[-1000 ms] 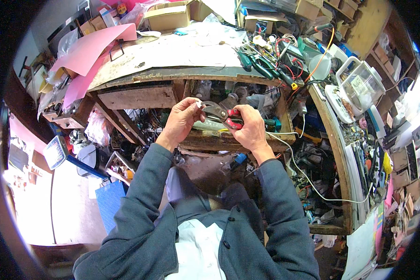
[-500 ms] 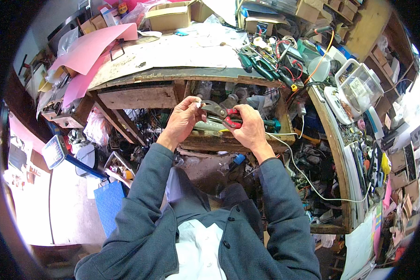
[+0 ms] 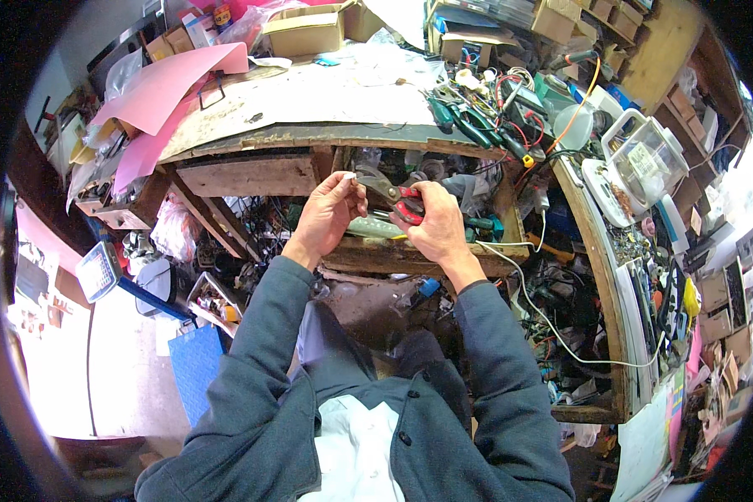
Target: The person strips insulation from wires, cuts them with pliers, and twists the exposed strands together. They handle multiple small wires and use pliers and wire cutters throughout the process.
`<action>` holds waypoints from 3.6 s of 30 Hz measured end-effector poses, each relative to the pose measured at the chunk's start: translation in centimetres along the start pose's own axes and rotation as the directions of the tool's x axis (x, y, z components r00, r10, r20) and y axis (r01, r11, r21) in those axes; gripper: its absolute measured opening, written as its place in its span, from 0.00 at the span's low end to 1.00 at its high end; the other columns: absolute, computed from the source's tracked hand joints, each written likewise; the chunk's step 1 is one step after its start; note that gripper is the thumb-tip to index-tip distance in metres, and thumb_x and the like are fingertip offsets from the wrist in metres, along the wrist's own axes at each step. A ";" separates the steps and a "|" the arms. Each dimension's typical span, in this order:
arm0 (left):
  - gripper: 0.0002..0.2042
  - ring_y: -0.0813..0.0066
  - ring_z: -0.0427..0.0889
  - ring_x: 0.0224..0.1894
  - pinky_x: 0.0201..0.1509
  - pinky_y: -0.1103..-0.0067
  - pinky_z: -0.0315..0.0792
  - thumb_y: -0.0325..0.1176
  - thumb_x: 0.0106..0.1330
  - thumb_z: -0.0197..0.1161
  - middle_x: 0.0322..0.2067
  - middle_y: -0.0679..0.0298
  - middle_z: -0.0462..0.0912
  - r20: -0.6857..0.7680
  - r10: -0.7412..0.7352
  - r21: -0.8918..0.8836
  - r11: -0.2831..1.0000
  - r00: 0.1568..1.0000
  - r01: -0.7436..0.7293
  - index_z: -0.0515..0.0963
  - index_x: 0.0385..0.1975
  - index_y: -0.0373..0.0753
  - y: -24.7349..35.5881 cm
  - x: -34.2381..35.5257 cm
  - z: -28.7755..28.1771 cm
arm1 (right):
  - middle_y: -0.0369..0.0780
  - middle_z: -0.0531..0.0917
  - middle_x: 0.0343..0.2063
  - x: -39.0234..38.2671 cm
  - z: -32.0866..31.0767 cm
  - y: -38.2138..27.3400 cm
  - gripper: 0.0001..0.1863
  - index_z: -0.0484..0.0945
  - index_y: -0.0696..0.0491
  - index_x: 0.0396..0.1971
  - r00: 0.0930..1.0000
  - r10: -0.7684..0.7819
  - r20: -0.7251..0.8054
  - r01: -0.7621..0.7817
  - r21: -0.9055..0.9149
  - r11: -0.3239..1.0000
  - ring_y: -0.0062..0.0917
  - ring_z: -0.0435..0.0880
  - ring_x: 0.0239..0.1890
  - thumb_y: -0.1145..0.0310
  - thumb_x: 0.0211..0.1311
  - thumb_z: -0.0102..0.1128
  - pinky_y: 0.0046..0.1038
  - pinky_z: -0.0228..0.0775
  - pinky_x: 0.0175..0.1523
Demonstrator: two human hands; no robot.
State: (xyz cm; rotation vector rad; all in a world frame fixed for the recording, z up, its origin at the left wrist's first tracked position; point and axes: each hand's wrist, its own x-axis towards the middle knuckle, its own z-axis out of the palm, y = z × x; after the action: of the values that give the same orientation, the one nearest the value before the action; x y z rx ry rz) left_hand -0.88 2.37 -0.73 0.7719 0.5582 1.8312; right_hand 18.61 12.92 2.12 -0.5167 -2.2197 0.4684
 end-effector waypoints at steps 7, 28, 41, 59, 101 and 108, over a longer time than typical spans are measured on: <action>0.07 0.73 0.78 0.37 0.44 0.73 0.75 0.36 0.75 0.57 0.34 0.64 0.80 -0.068 -0.012 -0.109 0.994 0.998 0.004 0.76 0.38 0.40 0.0 0.2 -0.7 | 0.43 0.82 0.36 0.1 0.8 -0.2 0.24 0.77 0.54 0.41 0.999 -0.019 -0.046 0.013 -0.127 0.992 0.42 0.81 0.41 0.63 0.44 0.78 0.40 0.70 0.48; 0.04 0.73 0.83 0.34 0.39 0.74 0.78 0.30 0.71 0.61 0.32 0.63 0.84 -0.223 0.073 0.015 0.997 0.972 -0.072 0.81 0.39 0.38 0.2 0.3 -0.8 | 0.42 0.81 0.35 -0.2 1.3 -0.2 0.27 0.76 0.54 0.43 0.995 -0.055 -0.089 0.028 -0.281 0.959 0.40 0.80 0.40 0.63 0.44 0.79 0.38 0.69 0.48; 0.05 0.77 0.81 0.30 0.37 0.80 0.78 0.28 0.72 0.60 0.31 0.65 0.82 -0.195 0.191 0.266 0.954 0.962 -0.135 0.78 0.42 0.37 -0.9 0.2 -0.1 | 0.43 0.81 0.36 -0.2 1.1 -0.6 0.25 0.77 0.55 0.43 0.995 -0.049 -0.085 0.023 -0.287 0.958 0.40 0.80 0.41 0.64 0.45 0.78 0.38 0.69 0.48; 0.03 0.80 0.81 0.34 0.38 0.81 0.77 0.27 0.72 0.59 0.33 0.66 0.81 -0.169 0.334 0.508 0.836 0.928 -0.208 0.75 0.41 0.37 -1.2 -0.6 0.8 | 0.43 0.80 0.29 -0.8 1.4 -0.4 0.16 0.76 0.53 0.37 0.995 -0.053 -0.083 0.017 -0.383 0.923 0.43 0.80 0.34 0.66 0.49 0.70 0.41 0.69 0.39; 0.08 0.68 0.87 0.37 0.45 0.73 0.84 0.27 0.68 0.66 0.38 0.58 0.86 -0.284 0.182 0.183 0.974 0.941 -0.133 0.80 0.44 0.32 -0.5 -0.3 0.5 | 0.42 0.78 0.33 -0.9 1.1 -0.4 0.21 0.76 0.54 0.40 0.990 -0.068 -0.121 0.023 -0.338 0.941 0.40 0.78 0.40 0.67 0.44 0.72 0.39 0.66 0.47; 0.08 0.71 0.87 0.39 0.45 0.76 0.83 0.28 0.68 0.67 0.38 0.60 0.86 -0.211 0.241 0.290 0.941 0.947 -0.175 0.79 0.43 0.33 -1.2 -0.3 0.2 | 0.41 0.79 0.34 -0.7 1.1 -0.7 0.23 0.74 0.54 0.41 0.992 -0.083 -0.096 0.048 -0.325 0.944 0.39 0.79 0.41 0.68 0.44 0.74 0.37 0.66 0.47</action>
State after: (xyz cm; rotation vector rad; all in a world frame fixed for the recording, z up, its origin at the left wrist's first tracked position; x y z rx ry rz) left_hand 0.09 2.52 -1.47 0.8148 0.9287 2.0910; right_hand 18.05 11.83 1.35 -0.6203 -2.2097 0.0368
